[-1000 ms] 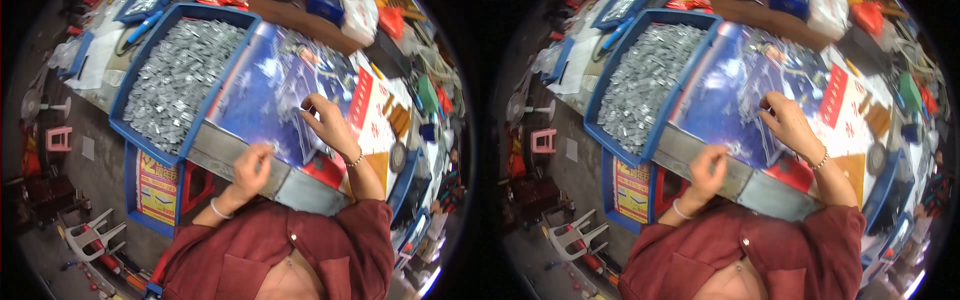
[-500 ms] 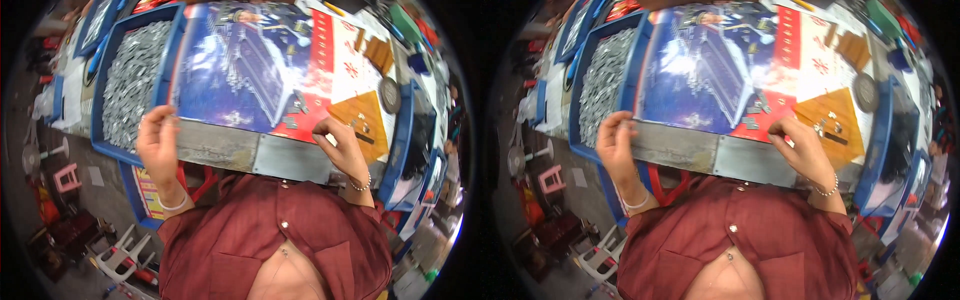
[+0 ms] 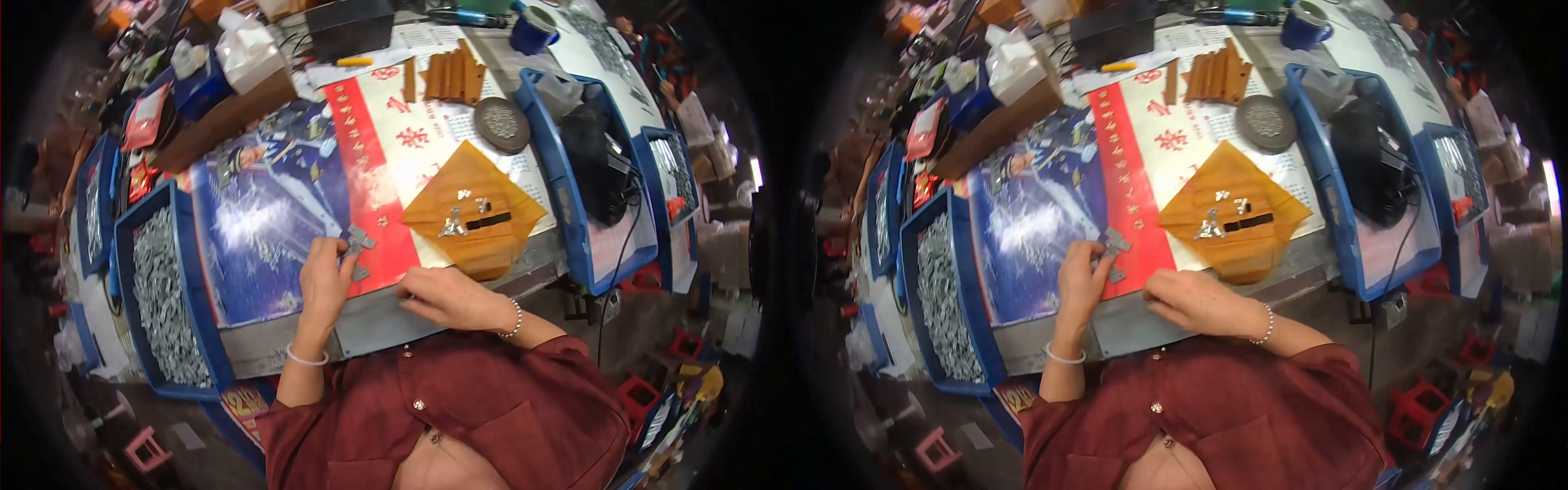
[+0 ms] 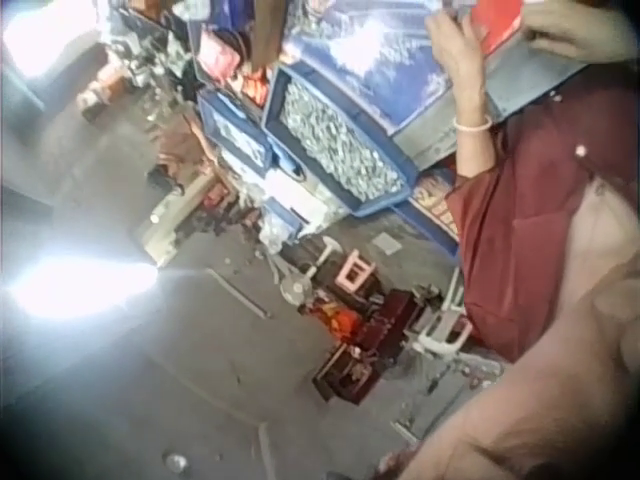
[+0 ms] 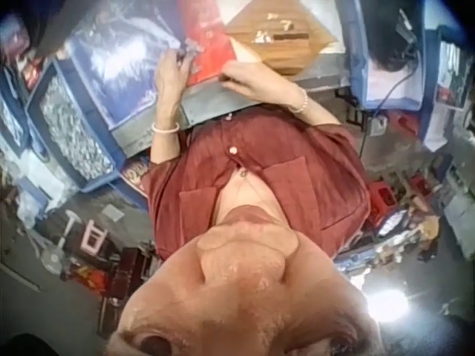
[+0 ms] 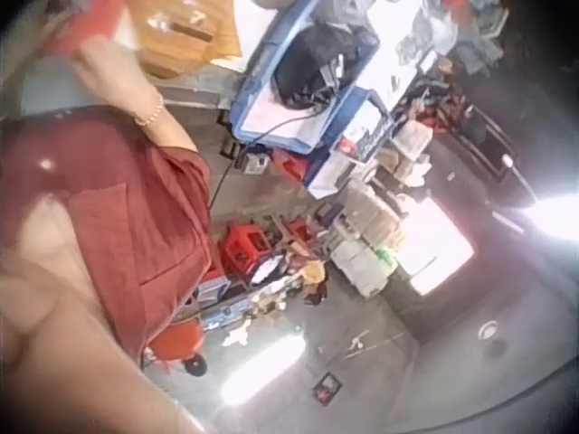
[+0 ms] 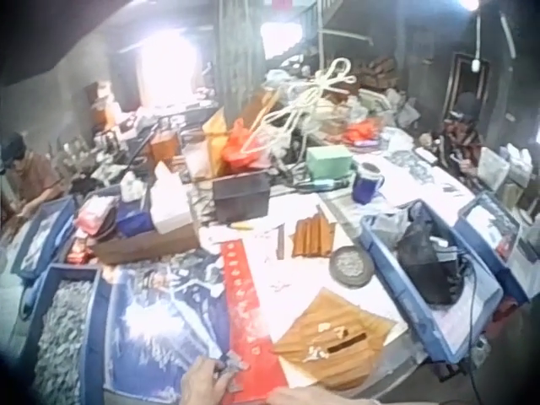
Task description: Assembling small metal components by hand at a workshop station.
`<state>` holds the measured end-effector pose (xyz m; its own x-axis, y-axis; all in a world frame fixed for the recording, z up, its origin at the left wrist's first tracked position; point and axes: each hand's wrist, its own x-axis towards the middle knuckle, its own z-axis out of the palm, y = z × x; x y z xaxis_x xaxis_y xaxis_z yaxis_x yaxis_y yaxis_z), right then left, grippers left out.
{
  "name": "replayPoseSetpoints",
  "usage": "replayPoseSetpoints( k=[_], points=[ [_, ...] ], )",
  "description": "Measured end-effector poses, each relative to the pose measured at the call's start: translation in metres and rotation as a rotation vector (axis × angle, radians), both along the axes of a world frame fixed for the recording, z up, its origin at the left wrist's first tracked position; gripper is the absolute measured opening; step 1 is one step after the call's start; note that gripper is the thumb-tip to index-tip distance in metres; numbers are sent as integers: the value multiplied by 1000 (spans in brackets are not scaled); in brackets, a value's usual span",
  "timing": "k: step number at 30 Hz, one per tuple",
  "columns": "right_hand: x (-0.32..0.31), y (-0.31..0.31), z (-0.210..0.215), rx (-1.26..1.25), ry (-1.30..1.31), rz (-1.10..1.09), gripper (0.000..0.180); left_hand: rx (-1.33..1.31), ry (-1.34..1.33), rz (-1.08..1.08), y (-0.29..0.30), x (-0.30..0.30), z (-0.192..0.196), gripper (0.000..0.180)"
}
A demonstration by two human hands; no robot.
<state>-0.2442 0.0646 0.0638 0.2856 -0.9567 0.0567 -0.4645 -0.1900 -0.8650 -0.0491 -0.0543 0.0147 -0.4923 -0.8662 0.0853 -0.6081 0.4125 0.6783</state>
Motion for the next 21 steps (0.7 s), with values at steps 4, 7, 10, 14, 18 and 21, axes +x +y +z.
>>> replayPoseSetpoints(
  k=[4, 7, 10, 14, 18, 21],
  points=[
    [0, -1, -1, 20, -20, 22, 15, 44, -23, -34, -3, 2, 2, 16],
    [1, -5, -3, 6, 35, 75, 15, 208, -34, 71, -4, 3, 8, 15],
    [3, -10, -2, -45, -18, 41, 19, 299, 146, 174, 4, 11, 22, 13],
    [13, -18, 1, 12, -224, -199, 29, 345, 228, 117, 28, 14, 58, 11],
    [18, -25, 3, 15, -307, -187, 23, 373, 280, 12, 51, 16, 62, 13],
    [20, -27, -4, -37, -315, -135, 12, 351, 278, -29, 57, 17, 55, 13]
  ],
)
